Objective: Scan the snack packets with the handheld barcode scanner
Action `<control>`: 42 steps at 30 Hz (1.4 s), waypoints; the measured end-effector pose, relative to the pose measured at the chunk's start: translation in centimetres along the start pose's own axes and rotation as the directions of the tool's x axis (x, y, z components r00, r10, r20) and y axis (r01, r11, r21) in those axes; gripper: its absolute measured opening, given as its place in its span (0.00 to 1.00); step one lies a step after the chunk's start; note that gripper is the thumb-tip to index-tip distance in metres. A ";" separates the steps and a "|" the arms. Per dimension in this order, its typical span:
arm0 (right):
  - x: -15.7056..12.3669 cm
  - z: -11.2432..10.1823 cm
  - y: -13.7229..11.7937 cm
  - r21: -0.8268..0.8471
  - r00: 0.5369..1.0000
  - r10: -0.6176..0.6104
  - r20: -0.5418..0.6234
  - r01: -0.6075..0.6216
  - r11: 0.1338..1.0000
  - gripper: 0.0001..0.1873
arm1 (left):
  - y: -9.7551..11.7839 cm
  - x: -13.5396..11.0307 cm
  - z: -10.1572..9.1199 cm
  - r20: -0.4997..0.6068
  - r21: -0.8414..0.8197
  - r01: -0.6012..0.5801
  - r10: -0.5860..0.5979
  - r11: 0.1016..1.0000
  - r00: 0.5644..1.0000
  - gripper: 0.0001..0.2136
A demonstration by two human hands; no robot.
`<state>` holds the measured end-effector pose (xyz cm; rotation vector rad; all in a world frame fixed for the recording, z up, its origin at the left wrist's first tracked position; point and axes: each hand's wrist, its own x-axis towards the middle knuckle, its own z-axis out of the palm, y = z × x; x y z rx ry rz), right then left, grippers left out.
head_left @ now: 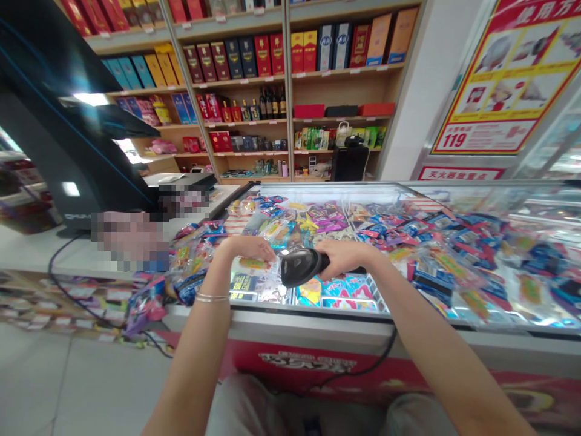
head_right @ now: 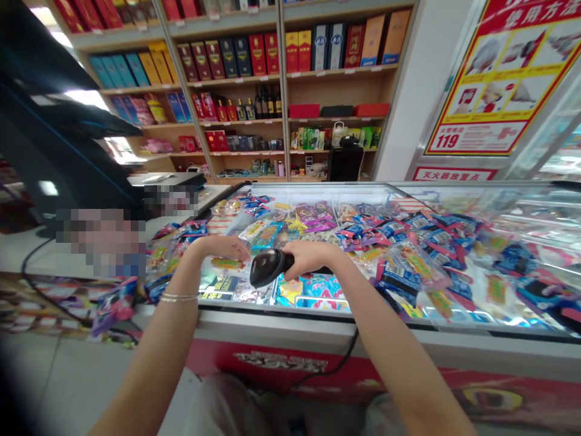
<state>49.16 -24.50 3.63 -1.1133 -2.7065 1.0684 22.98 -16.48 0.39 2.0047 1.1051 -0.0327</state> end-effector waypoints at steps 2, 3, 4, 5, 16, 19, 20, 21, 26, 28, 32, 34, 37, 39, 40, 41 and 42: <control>-0.3 -0.2 -0.1 -0.005 1.000 0.008 0.001 -0.008 1.000 0.04 | 0.0 0.0 0.0 -0.004 0.001 -0.015 0.015 1.000 1.000 0.06; -0.4 -0.2 -0.1 -0.004 1.000 0.009 -0.001 -0.009 1.000 0.04 | 0.1 -0.1 0.0 -0.013 0.000 -0.024 0.024 1.000 1.000 0.05; -0.6 -0.3 -0.2 0.000 1.000 0.009 -0.005 -0.009 1.000 0.04 | 0.2 -0.1 0.1 -0.024 -0.004 -0.029 0.029 1.000 0.999 0.05; -0.7 -0.4 -0.2 0.006 1.000 0.007 -0.011 -0.007 1.000 0.04 | 0.3 -0.2 0.1 -0.033 -0.008 -0.030 0.030 1.000 0.999 0.04; -1.8 -1.0 -0.3 0.078 0.998 -0.013 -0.055 0.017 0.997 0.06 | 0.0 -0.3 -0.2 -0.013 -0.003 -0.050 0.050 0.999 0.999 0.08; -1.8 -1.0 -0.4 0.066 0.998 -0.017 -0.055 0.021 0.998 0.06 | 0.2 -0.4 -0.2 0.009 0.049 -0.036 0.035 0.998 0.999 0.12; -1.8 -0.9 -0.5 0.061 0.999 -0.017 -0.049 0.020 0.998 0.06 | 0.4 -0.5 -0.2 0.023 0.069 -0.034 0.032 0.997 0.999 0.13; -1.7 -0.9 -0.5 0.062 0.999 -0.015 -0.044 0.018 0.998 0.06 | 0.7 -0.6 -0.2 0.043 0.087 -0.038 0.035 0.995 0.998 0.14; -1.6 -1.0 0.1 0.143 0.999 -0.022 -0.050 0.029 0.989 0.08 | 1.5 -1.4 -0.8 0.114 0.100 -0.166 0.155 0.981 0.981 0.21; -1.6 -1.1 0.3 0.163 0.997 -0.036 -0.075 0.048 0.985 0.10 | 1.5 -1.6 -0.9 0.026 0.032 -0.200 0.199 0.979 0.980 0.21; -1.7 -1.1 0.3 0.168 0.994 -0.047 -0.097 0.063 0.984 0.13 | 0.9 -2.0 -0.8 -0.136 -0.137 -0.193 0.175 0.971 0.975 0.24; -1.7 -1.1 0.3 0.175 0.995 -0.045 -0.091 0.061 0.983 0.12 | 0.6 -1.9 -0.7 -0.203 -0.218 -0.207 0.163 0.954 0.965 0.23; -1.6 -1.1 0.4 0.165 0.993 -0.049 -0.109 0.067 0.984 0.09 | 0.3 -1.6 -1.0 -0.385 -0.293 -0.246 0.121 0.924 0.915 0.17; -1.5 -1.1 0.5 0.148 0.990 -0.044 -0.137 0.065 0.987 0.06 | 0.1 -1.3 -1.3 -0.485 -0.298 -0.226 0.057 0.927 0.873 0.14; -1.4 -1.1 0.5 0.141 0.987 -0.040 -0.156 0.063 0.988 0.05 | -0.1 -1.2 -1.5 -0.522 -0.297 -0.206 0.022 0.932 0.853 0.14; -1.3 -1.1 0.5 0.138 0.984 -0.037 -0.176 0.062 0.988 0.05 | -0.2 -1.1 -1.6 -0.554 -0.300 -0.189 -0.009 0.935 0.833 0.14; -1.2 -1.1 0.5 0.138 0.979 -0.035 -0.198 0.064 0.988 0.05 | -0.3 -1.0 -1.7 -0.578 -0.307 -0.180 -0.033 0.935 0.816 0.14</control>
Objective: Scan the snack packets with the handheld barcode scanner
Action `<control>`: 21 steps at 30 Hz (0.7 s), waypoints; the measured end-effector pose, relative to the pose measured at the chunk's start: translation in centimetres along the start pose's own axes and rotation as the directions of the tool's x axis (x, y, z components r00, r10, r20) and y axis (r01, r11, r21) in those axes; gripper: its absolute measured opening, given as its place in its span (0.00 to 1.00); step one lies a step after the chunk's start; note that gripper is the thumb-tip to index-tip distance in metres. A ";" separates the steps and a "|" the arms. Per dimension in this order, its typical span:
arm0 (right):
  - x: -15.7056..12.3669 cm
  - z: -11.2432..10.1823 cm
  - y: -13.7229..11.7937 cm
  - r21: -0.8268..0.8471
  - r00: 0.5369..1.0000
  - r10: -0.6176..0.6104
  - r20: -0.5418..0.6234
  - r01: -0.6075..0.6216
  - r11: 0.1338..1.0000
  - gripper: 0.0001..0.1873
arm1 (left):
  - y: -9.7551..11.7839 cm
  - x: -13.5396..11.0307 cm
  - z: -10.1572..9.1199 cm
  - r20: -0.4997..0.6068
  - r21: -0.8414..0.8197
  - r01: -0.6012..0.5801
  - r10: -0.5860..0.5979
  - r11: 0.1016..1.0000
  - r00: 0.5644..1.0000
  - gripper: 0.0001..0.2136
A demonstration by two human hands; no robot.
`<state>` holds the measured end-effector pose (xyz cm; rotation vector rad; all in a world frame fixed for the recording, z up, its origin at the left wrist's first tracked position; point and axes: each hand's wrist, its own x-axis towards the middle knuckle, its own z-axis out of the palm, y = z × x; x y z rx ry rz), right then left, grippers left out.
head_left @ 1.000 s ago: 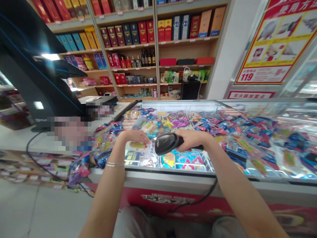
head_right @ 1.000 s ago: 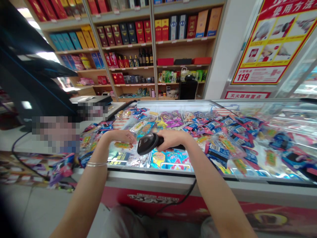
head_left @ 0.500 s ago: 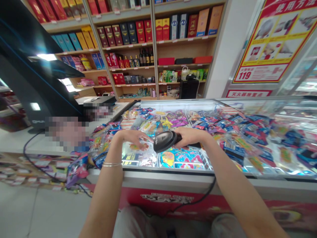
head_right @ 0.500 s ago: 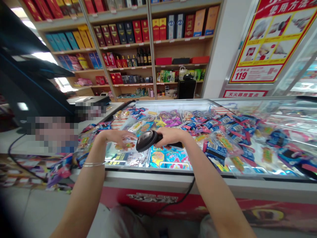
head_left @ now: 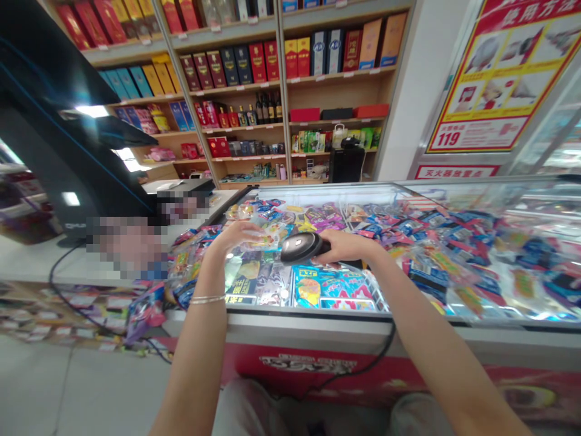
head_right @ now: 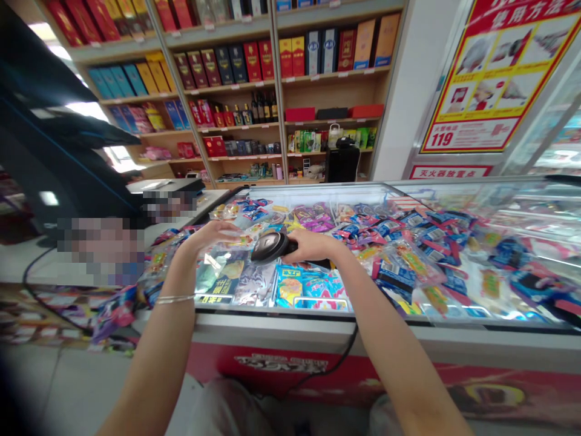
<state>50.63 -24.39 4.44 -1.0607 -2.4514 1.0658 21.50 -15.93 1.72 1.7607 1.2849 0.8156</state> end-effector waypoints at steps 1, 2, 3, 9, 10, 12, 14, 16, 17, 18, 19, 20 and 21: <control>0.1 0.1 0.0 0.000 1.000 -0.002 -0.026 0.002 1.000 0.05 | -0.1 0.0 -0.1 -0.021 -0.014 0.005 -0.005 1.000 1.000 0.15; 0.2 0.2 -0.1 0.002 0.999 -0.004 -0.051 0.004 1.000 0.05 | -0.2 0.1 -0.2 -0.026 -0.035 0.005 -0.006 0.999 1.000 0.17; 0.2 0.3 -0.1 0.008 0.997 -0.005 -0.072 0.005 1.000 0.05 | -0.4 0.0 -0.2 -0.023 -0.062 0.002 -0.003 0.998 1.000 0.19; 0.5 0.5 0.3 0.005 0.988 0.002 -0.155 -0.001 1.000 0.05 | -1.3 0.7 0.0 -0.238 -0.250 -0.088 0.027 0.964 0.971 0.28; 0.5 0.6 0.4 0.000 0.985 0.001 -0.175 0.000 1.000 0.05 | -1.5 1.0 0.1 -0.302 -0.296 -0.111 0.017 0.949 0.953 0.28; 0.8 0.7 0.6 -0.006 0.977 -0.002 -0.212 0.000 1.000 0.05 | -1.8 1.7 0.1 -0.419 -0.407 -0.166 -0.022 0.898 0.908 0.24; 1.1 1.1 0.8 -0.006 0.968 0.000 -0.253 -0.002 1.000 0.05 | -2.0 2.3 0.2 -0.482 -0.516 -0.222 -0.067 0.827 0.873 0.18; 1.7 1.7 0.8 0.006 0.953 0.016 -0.302 -0.015 1.000 0.06 | -2.2 2.7 0.3 -0.503 -0.584 -0.254 -0.098 0.771 0.859 0.15; 2.1 2.1 0.9 0.009 0.943 0.029 -0.332 -0.028 1.000 0.06 | -2.2 2.9 0.5 -0.506 -0.595 -0.258 -0.105 0.761 0.856 0.15; 2.4 2.5 0.8 0.008 0.931 0.044 -0.363 -0.044 0.999 0.06 | -2.2 3.0 0.8 -0.511 -0.590 -0.259 -0.105 0.764 0.853 0.15; 2.7 2.9 0.8 0.004 0.919 0.060 -0.390 -0.063 0.998 0.06 | -2.2 3.1 1.2 -0.522 -0.572 -0.261 -0.100 0.778 0.847 0.15; 3.0 3.3 0.8 0.002 0.908 0.077 -0.411 -0.084 0.996 0.06 | -2.1 3.2 1.7 -0.532 -0.546 -0.260 -0.090 0.797 0.842 0.16; 3.3 3.6 0.7 0.004 0.900 0.095 -0.425 -0.103 0.995 0.06 | -2.0 3.2 2.2 -0.537 -0.520 -0.253 -0.082 0.816 0.839 0.16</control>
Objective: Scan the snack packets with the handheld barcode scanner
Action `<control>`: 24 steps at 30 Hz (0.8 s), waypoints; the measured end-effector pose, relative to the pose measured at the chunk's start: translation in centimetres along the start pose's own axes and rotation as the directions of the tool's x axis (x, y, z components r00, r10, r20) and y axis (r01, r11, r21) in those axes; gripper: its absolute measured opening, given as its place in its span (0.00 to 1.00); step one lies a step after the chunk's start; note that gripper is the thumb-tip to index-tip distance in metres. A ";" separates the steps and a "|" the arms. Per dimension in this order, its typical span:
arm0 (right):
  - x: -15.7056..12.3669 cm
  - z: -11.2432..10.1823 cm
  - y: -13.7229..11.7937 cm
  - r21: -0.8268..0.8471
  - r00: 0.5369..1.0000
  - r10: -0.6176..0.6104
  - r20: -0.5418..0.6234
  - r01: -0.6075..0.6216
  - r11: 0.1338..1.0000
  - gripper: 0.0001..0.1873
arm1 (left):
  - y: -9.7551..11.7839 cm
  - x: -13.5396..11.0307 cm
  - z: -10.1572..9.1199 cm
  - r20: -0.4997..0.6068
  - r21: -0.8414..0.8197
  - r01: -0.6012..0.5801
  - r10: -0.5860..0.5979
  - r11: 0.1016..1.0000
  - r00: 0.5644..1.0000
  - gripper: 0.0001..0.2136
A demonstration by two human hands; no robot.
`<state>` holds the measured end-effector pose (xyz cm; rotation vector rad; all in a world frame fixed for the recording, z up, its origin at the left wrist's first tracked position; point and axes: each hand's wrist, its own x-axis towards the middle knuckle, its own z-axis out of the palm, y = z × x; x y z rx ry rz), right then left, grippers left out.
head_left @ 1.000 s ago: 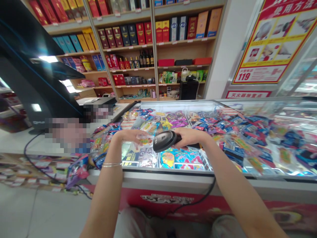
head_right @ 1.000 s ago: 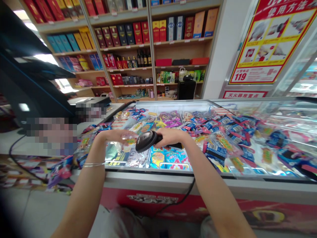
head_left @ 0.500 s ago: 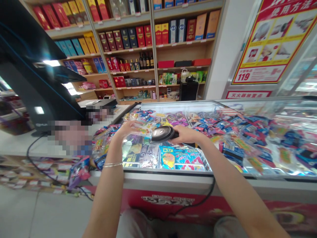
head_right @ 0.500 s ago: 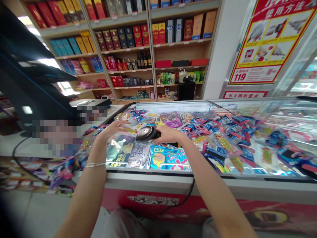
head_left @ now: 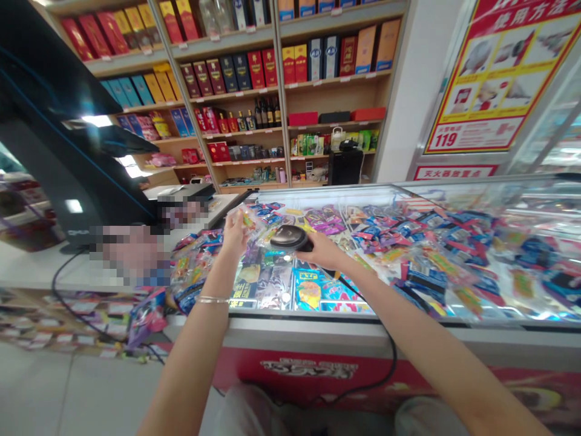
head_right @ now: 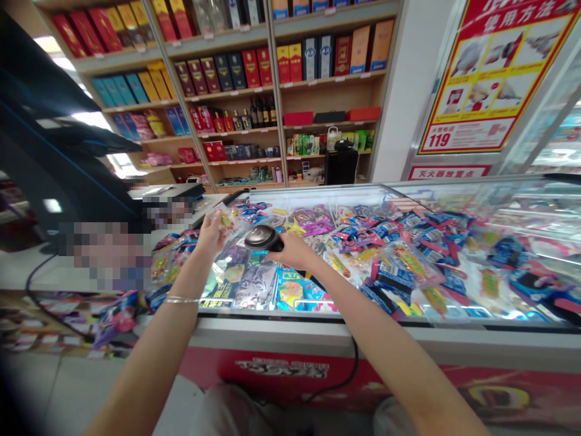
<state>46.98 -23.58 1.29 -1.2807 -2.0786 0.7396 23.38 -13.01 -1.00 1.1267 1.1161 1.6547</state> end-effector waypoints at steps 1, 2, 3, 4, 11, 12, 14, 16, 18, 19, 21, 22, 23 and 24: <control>0.1 0.3 0.0 0.003 1.000 0.018 -0.005 -0.018 1.000 0.06 | -0.2 -0.3 0.4 0.011 0.031 -0.003 0.002 1.000 1.000 0.17; 0.1 0.5 0.0 0.017 0.999 0.033 -0.003 -0.033 0.999 0.07 | -0.5 -0.6 0.8 0.033 0.056 -0.003 0.001 0.998 0.999 0.17; 0.1 0.6 0.0 0.040 0.999 0.043 0.006 -0.043 0.998 0.09 | -0.7 -0.9 1.2 0.060 0.074 -0.004 0.000 0.997 0.998 0.17; 0.2 0.7 0.1 0.067 0.999 0.046 0.015 -0.047 0.997 0.09 | -0.9 -1.1 1.5 0.087 0.084 -0.009 0.001 0.996 0.996 0.18; 0.4 0.5 0.9 0.216 0.997 0.069 0.038 -0.076 0.973 0.10 | -1.2 -2.0 2.6 0.135 0.074 -0.049 0.039 0.996 0.990 0.22; 0.4 0.5 0.9 0.219 0.996 0.074 0.045 -0.082 0.972 0.10 | -1.2 -2.2 2.8 0.139 0.061 -0.040 0.032 0.997 0.990 0.21; 0.4 0.6 1.0 0.208 0.995 0.082 0.057 -0.092 0.974 0.11 | -1.0 -2.6 3.2 0.141 0.022 -0.021 0.017 1.000 0.990 0.19; 0.4 0.7 1.0 0.192 0.993 0.098 0.063 -0.109 0.975 0.12 | -0.9 -2.9 3.5 0.135 -0.014 0.003 -0.001 1.000 0.991 0.18; 0.4 0.7 0.9 0.186 0.991 0.117 0.062 -0.127 0.974 0.12 | -1.0 -3.0 3.7 0.129 -0.027 0.025 -0.021 0.999 0.991 0.18; 0.4 0.7 0.8 0.184 0.990 0.122 0.064 -0.132 0.974 0.11 | -1.0 -3.1 3.7 0.130 -0.024 0.039 -0.036 0.999 0.991 0.18; 0.4 0.7 0.8 0.176 0.990 0.121 0.066 -0.131 0.976 0.11 | -1.2 -3.0 3.8 0.127 -0.013 0.061 -0.059 0.998 0.990 0.18; 0.4 0.7 0.8 0.169 0.991 0.119 0.067 -0.129 0.977 0.11 | -1.2 -3.0 3.8 0.123 -0.006 0.069 -0.068 0.998 0.990 0.18; 0.4 0.7 0.9 0.162 0.991 0.118 0.070 -0.128 0.979 0.11 | -1.3 -2.9 3.7 0.119 -0.002 0.073 -0.073 0.997 0.990 0.17; 0.4 0.7 1.0 0.155 0.990 0.119 0.071 -0.129 0.979 0.11 | -1.3 -2.9 3.7 0.116 -0.002 0.071 -0.071 0.997 0.991 0.17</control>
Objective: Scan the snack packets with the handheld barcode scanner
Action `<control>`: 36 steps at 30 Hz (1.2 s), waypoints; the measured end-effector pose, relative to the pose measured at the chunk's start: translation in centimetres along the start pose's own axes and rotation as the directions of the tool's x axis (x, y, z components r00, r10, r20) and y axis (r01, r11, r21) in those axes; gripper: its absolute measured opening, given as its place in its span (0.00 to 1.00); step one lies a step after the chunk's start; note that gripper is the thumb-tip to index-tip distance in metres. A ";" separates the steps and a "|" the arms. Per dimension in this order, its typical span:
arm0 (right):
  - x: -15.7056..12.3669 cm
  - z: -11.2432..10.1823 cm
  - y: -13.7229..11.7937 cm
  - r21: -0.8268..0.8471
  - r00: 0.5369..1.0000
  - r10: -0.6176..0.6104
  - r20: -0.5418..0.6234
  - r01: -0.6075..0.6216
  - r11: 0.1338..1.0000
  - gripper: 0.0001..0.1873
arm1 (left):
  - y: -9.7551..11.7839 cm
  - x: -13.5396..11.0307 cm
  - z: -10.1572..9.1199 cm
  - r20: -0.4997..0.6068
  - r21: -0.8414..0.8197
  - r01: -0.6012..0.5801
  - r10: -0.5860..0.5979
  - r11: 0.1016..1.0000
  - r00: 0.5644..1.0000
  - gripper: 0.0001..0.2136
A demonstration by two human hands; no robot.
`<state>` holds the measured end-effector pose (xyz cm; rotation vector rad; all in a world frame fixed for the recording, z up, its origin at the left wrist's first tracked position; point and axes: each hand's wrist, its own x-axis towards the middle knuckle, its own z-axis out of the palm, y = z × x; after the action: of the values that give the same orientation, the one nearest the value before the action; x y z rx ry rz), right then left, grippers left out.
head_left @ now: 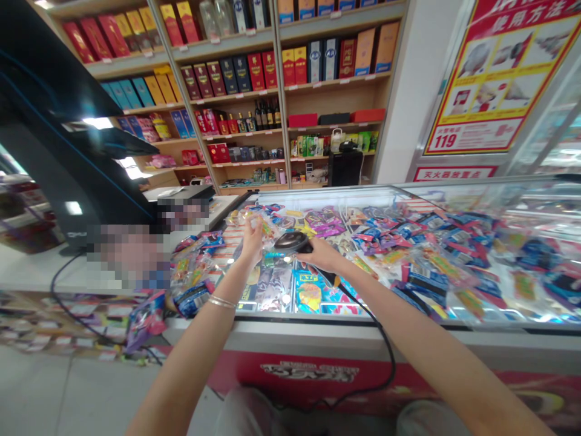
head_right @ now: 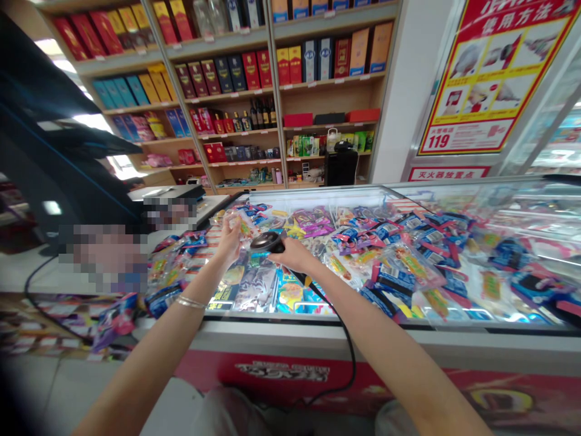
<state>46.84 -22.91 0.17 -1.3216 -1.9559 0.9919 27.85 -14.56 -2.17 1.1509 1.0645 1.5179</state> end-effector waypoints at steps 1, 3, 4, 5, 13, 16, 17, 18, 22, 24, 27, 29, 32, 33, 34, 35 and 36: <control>0.0 0.0 0.1 -0.005 1.000 0.000 0.000 0.000 1.000 0.11 | -0.1 0.1 0.0 -0.003 -0.007 -0.009 0.009 1.000 1.000 0.18; 0.1 0.0 0.3 -0.016 1.000 0.002 -0.003 -0.002 1.000 0.12 | -0.2 0.2 -0.1 -0.004 -0.040 -0.024 0.024 0.999 1.000 0.22; 0.2 0.0 0.4 -0.020 1.000 0.005 -0.009 -0.005 1.000 0.11 | -0.3 0.3 -0.2 -0.005 -0.059 -0.026 0.026 0.998 1.000 0.24; 0.2 0.0 0.5 -0.022 1.000 0.008 -0.018 -0.008 1.000 0.11 | -0.4 0.3 -0.2 -0.005 -0.075 -0.024 0.023 0.997 1.000 0.27; 0.3 -0.3 0.6 -0.016 0.998 0.014 -0.067 -0.016 1.000 0.06 | -0.6 0.4 -0.2 0.061 -0.176 -0.023 0.034 0.984 0.998 0.22; 0.1 -0.3 0.3 -0.021 0.997 0.012 -0.072 -0.013 1.000 0.07 | -0.4 0.2 0.0 0.040 -0.203 -0.012 0.020 0.979 0.999 0.25; 0.1 -0.2 0.2 -0.016 0.997 0.006 -0.073 -0.007 1.000 0.07 | -0.3 0.1 0.0 0.040 -0.204 -0.002 0.010 0.979 0.999 0.26; 0.0 -0.2 0.1 -0.012 0.997 0.001 -0.075 -0.002 1.000 0.08 | -0.3 0.0 0.0 0.049 -0.199 0.011 -0.001 0.980 0.999 0.27; -0.1 -0.1 -0.1 -0.046 0.996 -0.010 -0.089 0.006 0.999 0.10 | -0.1 -0.3 -0.1 0.129 -0.149 0.051 -0.032 0.988 0.991 0.30; -0.1 -0.1 -0.1 -0.063 0.996 -0.012 -0.087 0.006 0.998 0.10 | 0.0 -0.3 -0.2 0.161 -0.128 0.054 -0.033 0.990 0.986 0.31; 0.0 -0.1 0.0 -0.071 0.997 -0.010 -0.082 0.004 0.997 0.10 | 0.1 -0.4 -0.2 0.176 -0.105 0.054 -0.035 0.993 0.984 0.33; 0.0 -0.1 0.1 -0.076 0.996 -0.009 -0.088 0.003 0.997 0.10 | 0.1 -0.4 -0.3 0.178 -0.097 0.053 -0.035 0.994 0.983 0.33; 0.0 -0.2 0.1 -0.068 0.994 -0.016 -0.105 0.009 0.998 0.10 | -0.1 -0.3 -0.3 0.185 -0.089 0.048 -0.031 0.995 0.982 0.33; 0.0 -0.2 0.1 -0.062 0.994 -0.018 -0.110 0.011 0.998 0.10 | -0.1 -0.3 -0.3 0.186 -0.087 0.046 -0.029 0.995 0.982 0.33; 0.0 -0.3 0.1 -0.055 0.994 -0.018 -0.112 0.012 0.998 0.11 | -0.2 -0.2 -0.4 0.185 -0.084 0.046 -0.030 0.995 0.982 0.33; -0.1 -0.3 0.1 -0.048 0.994 -0.019 -0.111 0.013 0.999 0.11 | -0.2 -0.2 -0.4 0.184 -0.081 0.048 -0.032 0.996 0.982 0.33; -0.1 -0.3 0.1 -0.043 0.994 -0.018 -0.110 0.013 0.999 0.11 | -0.2 -0.2 -0.4 0.182 -0.078 0.049 -0.034 0.996 0.983 0.33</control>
<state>47.16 -22.86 0.30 -1.3529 -1.9104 0.8566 27.50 -14.72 -2.49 1.1774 0.8901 1.3830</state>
